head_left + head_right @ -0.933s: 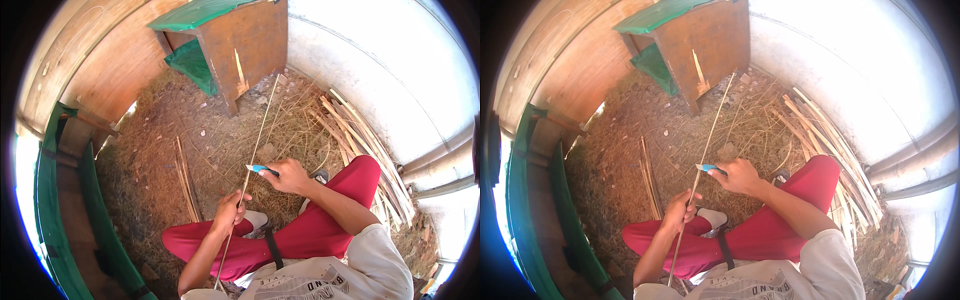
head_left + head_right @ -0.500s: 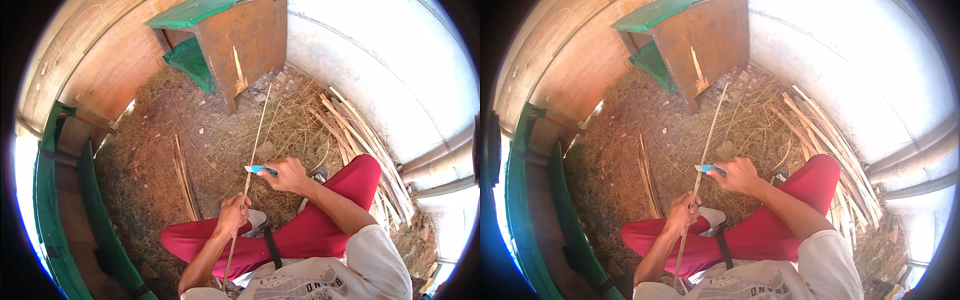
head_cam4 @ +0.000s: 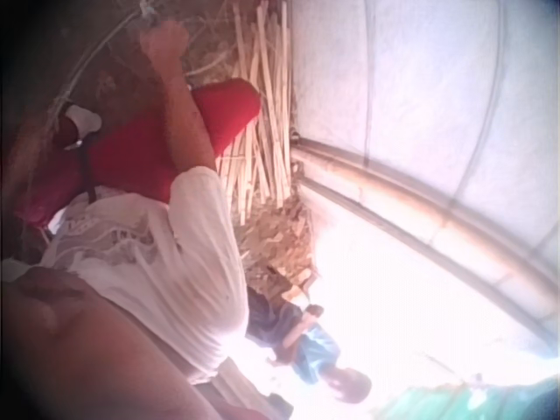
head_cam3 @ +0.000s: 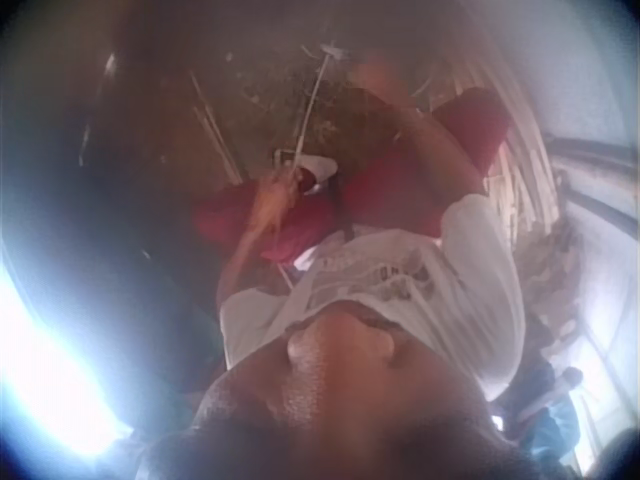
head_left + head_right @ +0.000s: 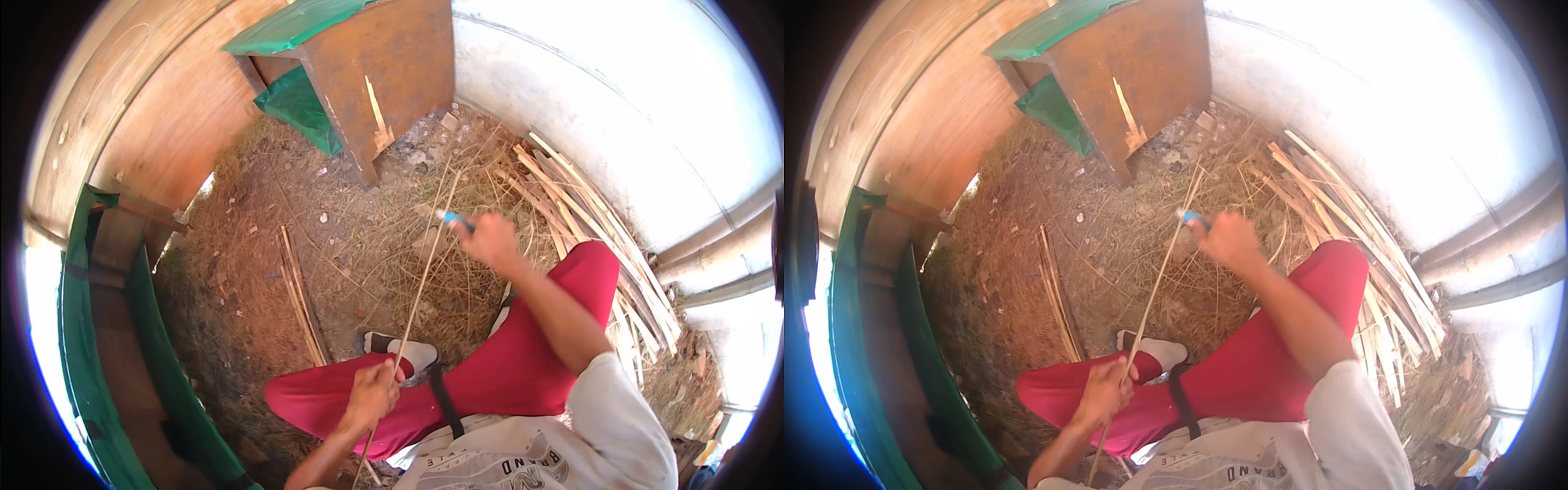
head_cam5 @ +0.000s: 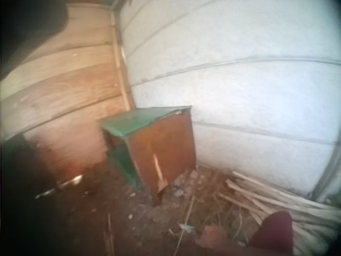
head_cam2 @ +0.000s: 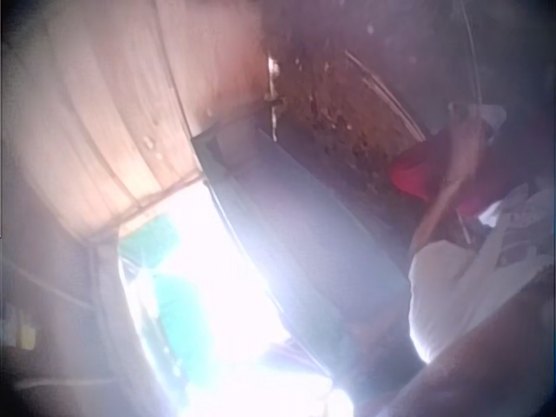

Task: The person sits on the ground and uses a utility knife to shave and smooth a long thin bamboo strip. They repeatedly scrape along the length of the strip, rotate it, and continue shaving until the strip appears smooth.

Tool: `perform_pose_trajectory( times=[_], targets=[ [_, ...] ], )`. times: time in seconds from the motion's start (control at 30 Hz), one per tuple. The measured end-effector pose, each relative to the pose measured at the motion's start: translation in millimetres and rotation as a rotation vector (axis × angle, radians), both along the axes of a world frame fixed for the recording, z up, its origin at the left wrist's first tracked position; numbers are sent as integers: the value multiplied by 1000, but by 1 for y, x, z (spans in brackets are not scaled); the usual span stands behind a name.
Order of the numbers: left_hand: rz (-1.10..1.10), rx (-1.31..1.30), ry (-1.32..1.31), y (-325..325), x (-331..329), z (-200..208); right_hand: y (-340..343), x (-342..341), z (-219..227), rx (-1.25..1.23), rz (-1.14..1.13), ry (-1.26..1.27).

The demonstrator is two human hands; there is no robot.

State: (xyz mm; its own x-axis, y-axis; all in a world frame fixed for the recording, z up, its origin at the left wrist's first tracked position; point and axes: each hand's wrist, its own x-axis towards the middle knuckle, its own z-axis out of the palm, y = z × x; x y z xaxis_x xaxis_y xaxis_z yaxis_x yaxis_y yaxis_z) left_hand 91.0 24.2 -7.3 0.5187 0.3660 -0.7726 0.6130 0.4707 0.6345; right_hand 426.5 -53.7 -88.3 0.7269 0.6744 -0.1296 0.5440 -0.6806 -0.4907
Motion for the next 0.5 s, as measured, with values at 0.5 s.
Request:
perform_pose_trajectory(
  times=[0.5],
  targets=[
    [-3, -86, 43, -6, -45, 19, 5, 18, -13, 129, -86, -94]
  ],
)
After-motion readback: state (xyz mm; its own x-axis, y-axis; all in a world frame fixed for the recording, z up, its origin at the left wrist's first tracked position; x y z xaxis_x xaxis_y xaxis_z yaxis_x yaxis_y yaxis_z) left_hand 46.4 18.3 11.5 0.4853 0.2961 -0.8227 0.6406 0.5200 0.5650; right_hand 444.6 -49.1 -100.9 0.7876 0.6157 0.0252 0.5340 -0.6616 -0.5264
